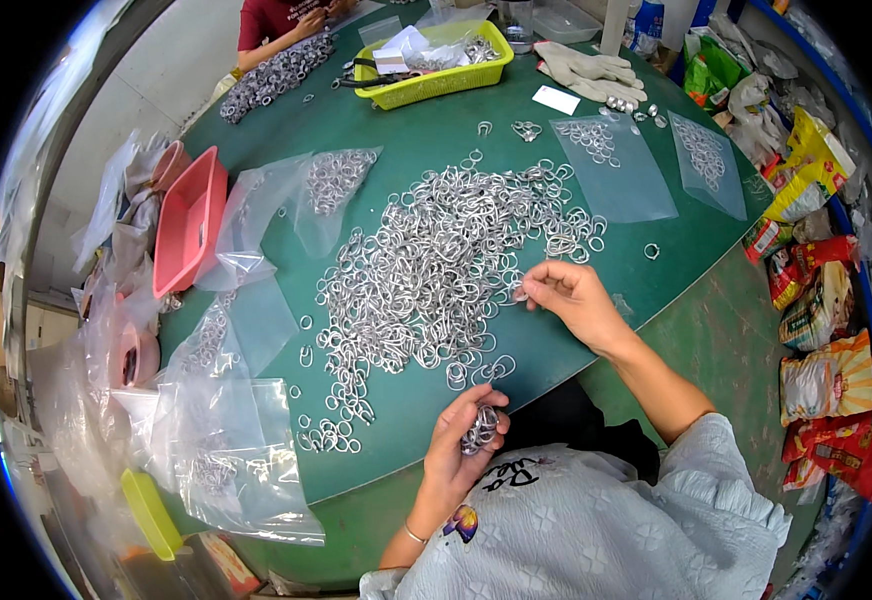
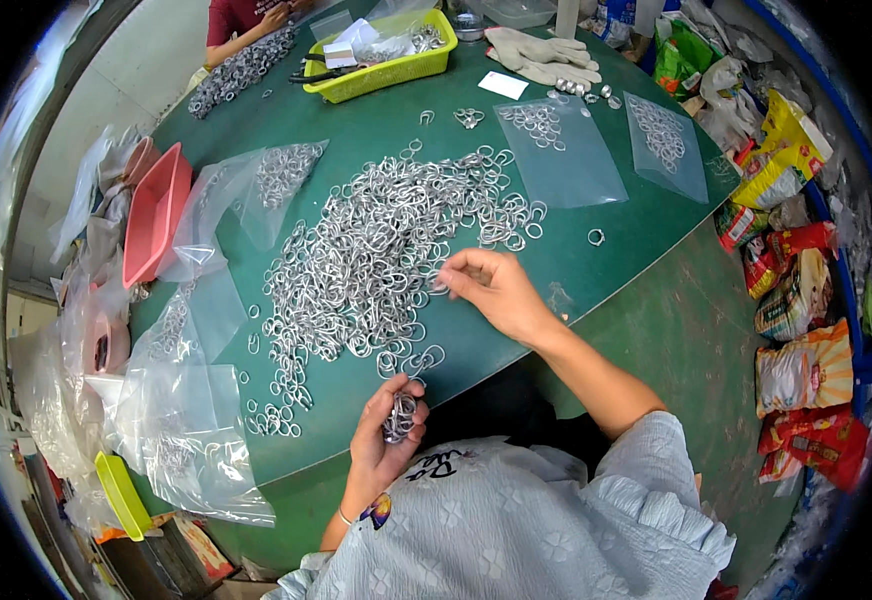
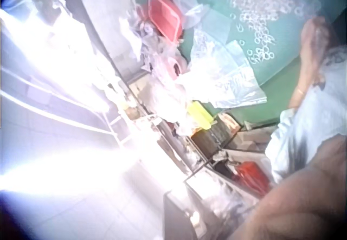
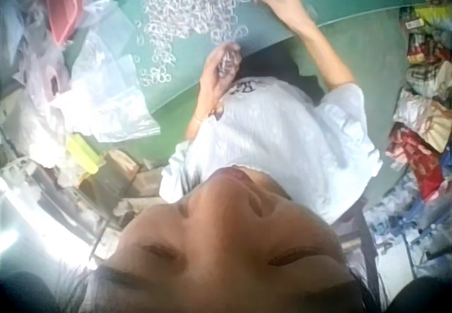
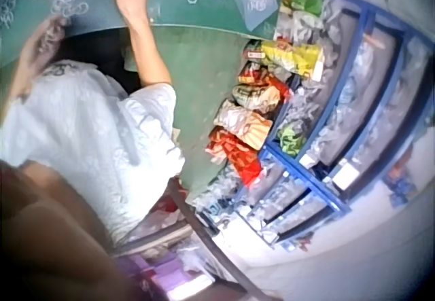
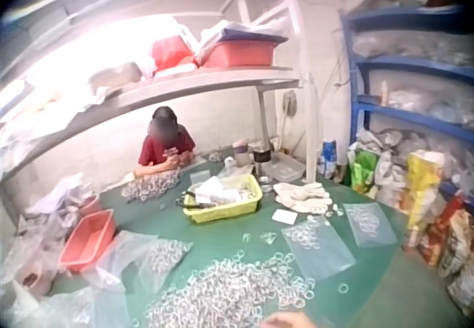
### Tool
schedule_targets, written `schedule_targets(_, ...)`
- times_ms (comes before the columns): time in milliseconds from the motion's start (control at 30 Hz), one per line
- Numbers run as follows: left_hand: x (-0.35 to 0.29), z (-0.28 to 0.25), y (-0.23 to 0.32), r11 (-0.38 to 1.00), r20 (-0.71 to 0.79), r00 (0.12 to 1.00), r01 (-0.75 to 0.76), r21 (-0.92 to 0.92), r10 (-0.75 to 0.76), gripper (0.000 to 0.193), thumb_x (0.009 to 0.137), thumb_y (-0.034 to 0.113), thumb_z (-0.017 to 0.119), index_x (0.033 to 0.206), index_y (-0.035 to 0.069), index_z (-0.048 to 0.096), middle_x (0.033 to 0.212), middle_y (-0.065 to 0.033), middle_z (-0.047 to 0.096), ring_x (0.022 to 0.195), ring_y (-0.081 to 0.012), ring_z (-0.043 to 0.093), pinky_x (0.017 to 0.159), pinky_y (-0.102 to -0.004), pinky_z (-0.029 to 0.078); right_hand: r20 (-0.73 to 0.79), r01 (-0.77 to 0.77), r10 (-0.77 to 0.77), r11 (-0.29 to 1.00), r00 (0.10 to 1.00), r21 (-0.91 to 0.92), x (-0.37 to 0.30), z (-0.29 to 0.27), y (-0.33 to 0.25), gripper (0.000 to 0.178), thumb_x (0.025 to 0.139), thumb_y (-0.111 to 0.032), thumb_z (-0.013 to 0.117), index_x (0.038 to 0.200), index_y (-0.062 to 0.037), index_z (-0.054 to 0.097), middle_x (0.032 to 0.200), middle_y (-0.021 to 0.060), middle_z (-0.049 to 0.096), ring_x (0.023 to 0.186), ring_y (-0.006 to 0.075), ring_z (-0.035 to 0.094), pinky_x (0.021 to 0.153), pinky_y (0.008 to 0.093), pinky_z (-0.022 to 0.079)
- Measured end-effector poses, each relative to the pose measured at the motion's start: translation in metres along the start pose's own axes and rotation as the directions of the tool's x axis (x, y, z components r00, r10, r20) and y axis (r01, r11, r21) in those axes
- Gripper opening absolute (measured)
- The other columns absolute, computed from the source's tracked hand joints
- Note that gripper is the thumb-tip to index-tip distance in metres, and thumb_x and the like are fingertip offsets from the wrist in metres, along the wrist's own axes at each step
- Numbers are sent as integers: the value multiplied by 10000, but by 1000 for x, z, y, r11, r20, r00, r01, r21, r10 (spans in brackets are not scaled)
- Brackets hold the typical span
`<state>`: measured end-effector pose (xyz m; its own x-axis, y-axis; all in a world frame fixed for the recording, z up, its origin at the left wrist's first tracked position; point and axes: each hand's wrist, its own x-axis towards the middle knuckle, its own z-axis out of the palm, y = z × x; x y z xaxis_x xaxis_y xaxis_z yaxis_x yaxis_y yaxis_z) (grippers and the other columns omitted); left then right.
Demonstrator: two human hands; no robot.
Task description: The person sorts small metal rings by hand on a green table, picking them up from a large pile and placing them into a separate group or container.
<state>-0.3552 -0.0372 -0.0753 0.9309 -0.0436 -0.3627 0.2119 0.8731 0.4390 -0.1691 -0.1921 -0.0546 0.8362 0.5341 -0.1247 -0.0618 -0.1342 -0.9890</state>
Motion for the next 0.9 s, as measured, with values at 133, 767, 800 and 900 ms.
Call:
schedule_targets(133, 10, -1, 2, 999, 70, 998, -3, -48, 6, 411, 934, 202, 574, 1289, 6, 503, 1185, -172, 589, 864, -236, 597, 627, -285, 501, 159, -96, 40, 926, 986, 364, -14, 10, 1, 181, 940, -176, 585, 954, -5, 644, 889, 62, 663, 764, 93, 564, 709, 237, 462)
schedule_targets(767, 39, 10, -2, 980, 79, 993, 100, -171, -87, 180, 912, 224, 605, 958, 58, 550, 1076, -156, 551, 840, -231, 571, 646, -293, 526, -227, 64, -559, 452, 797, -889, 20, -34, 21, 406, 806, -183, 693, 1163, -26, 580, 1256, 195, 503, 1211, 390, 433, 985, 465, 359)
schedule_targets(800, 39, 11, -2, 987, 81, 993, 91, -131, -81, 182, 909, 225, 607, 959, 59, 552, 1072, -154, 552, 832, -228, 566, 646, -293, 526, -180, 73, -522, 428, 834, -901, 20, -29, 26, 449, 809, -198, 692, 1200, -27, 553, 1295, 205, 467, 1244, 399, 396, 1006, 480, 337)
schedule_targets(900, 39, 6, -5, 987, 96, 992, 98, -125, -86, 199, 901, 229, 614, 1006, 65, 570, 1039, -146, 562, 811, -233, 557, 606, -286, 485, -45, 136, -416, 396, 908, -908, 4, -3, 30, 531, 816, -233, 688, 1272, -33, 502, 1378, 218, 393, 1315, 414, 321, 1051, 515, 292)
